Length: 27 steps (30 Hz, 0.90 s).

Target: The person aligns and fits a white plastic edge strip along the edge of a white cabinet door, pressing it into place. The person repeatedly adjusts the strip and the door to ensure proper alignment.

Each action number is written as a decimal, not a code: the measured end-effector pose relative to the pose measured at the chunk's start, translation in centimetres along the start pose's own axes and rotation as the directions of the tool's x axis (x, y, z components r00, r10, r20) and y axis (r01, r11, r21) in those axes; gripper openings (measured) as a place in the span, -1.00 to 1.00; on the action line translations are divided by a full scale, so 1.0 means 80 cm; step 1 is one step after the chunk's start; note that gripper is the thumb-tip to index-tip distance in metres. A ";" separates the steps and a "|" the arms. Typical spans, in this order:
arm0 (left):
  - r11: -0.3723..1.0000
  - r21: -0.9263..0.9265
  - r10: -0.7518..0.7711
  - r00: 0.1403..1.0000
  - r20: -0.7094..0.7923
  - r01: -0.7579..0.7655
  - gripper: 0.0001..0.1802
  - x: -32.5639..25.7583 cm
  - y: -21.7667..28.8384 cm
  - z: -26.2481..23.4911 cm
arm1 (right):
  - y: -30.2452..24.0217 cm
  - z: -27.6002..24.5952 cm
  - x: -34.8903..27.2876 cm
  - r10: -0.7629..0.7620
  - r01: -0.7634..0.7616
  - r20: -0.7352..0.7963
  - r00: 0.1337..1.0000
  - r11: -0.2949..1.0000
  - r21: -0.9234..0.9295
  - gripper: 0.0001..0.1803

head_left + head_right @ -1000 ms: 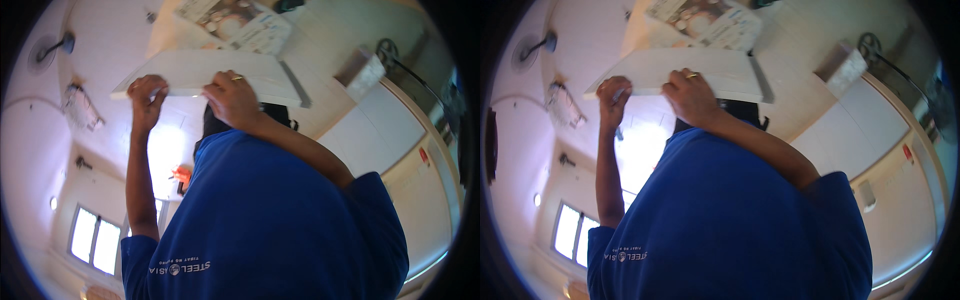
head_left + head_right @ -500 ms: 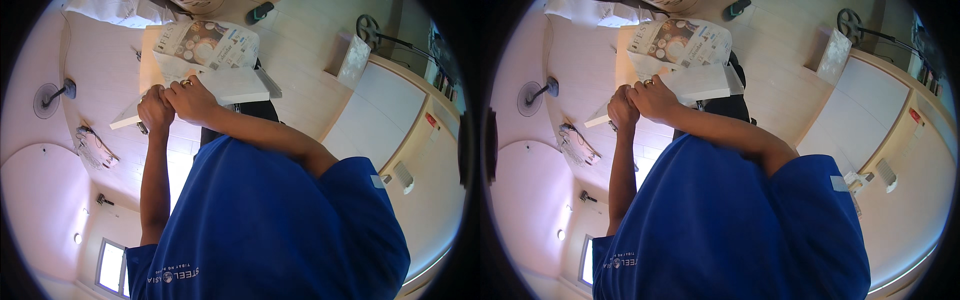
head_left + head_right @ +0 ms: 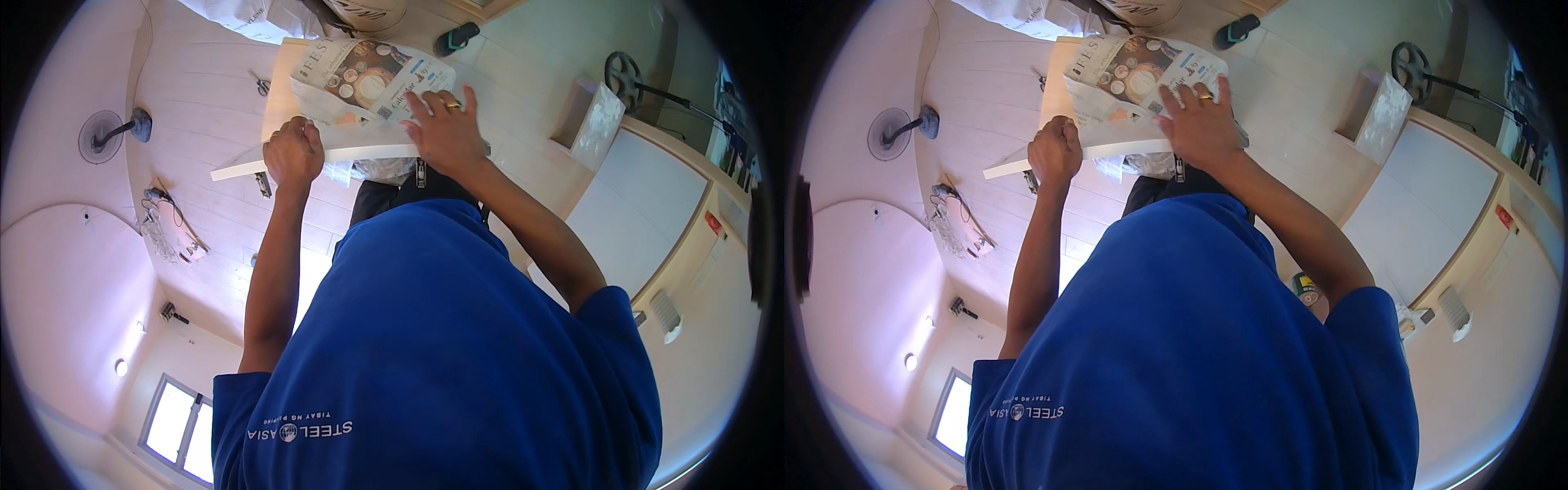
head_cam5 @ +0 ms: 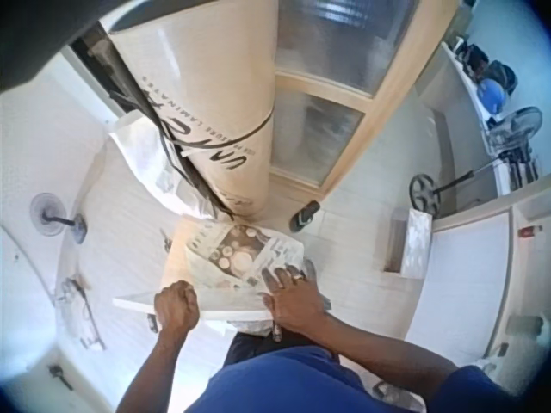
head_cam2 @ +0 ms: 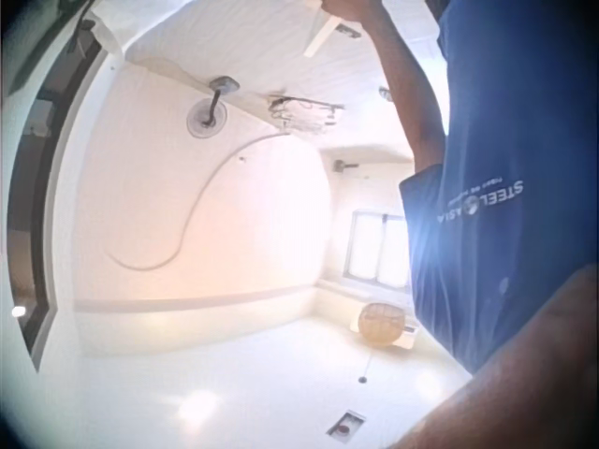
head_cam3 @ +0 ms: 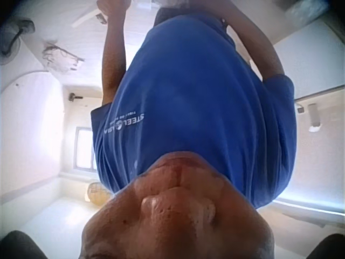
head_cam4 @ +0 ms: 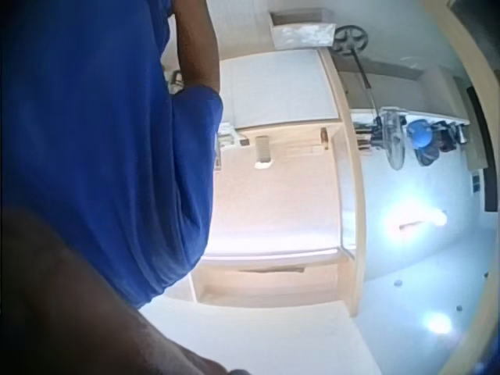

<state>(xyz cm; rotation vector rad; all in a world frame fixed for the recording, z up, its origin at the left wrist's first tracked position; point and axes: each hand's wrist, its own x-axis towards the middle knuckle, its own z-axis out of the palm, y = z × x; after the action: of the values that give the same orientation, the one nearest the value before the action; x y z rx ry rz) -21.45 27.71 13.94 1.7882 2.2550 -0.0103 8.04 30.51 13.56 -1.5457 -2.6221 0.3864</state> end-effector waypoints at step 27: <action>0.987 -0.020 0.158 0.987 -0.007 -0.158 -0.20 -0.008 0.075 0.004 | 0.029 -0.007 -0.016 0.016 -0.017 0.043 0.999 1.000 0.021 -0.51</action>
<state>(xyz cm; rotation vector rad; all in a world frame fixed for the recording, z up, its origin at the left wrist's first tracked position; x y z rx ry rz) -15.53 28.52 14.70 1.9528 2.1025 0.0478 10.74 30.54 13.60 -1.5711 -2.6292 0.4525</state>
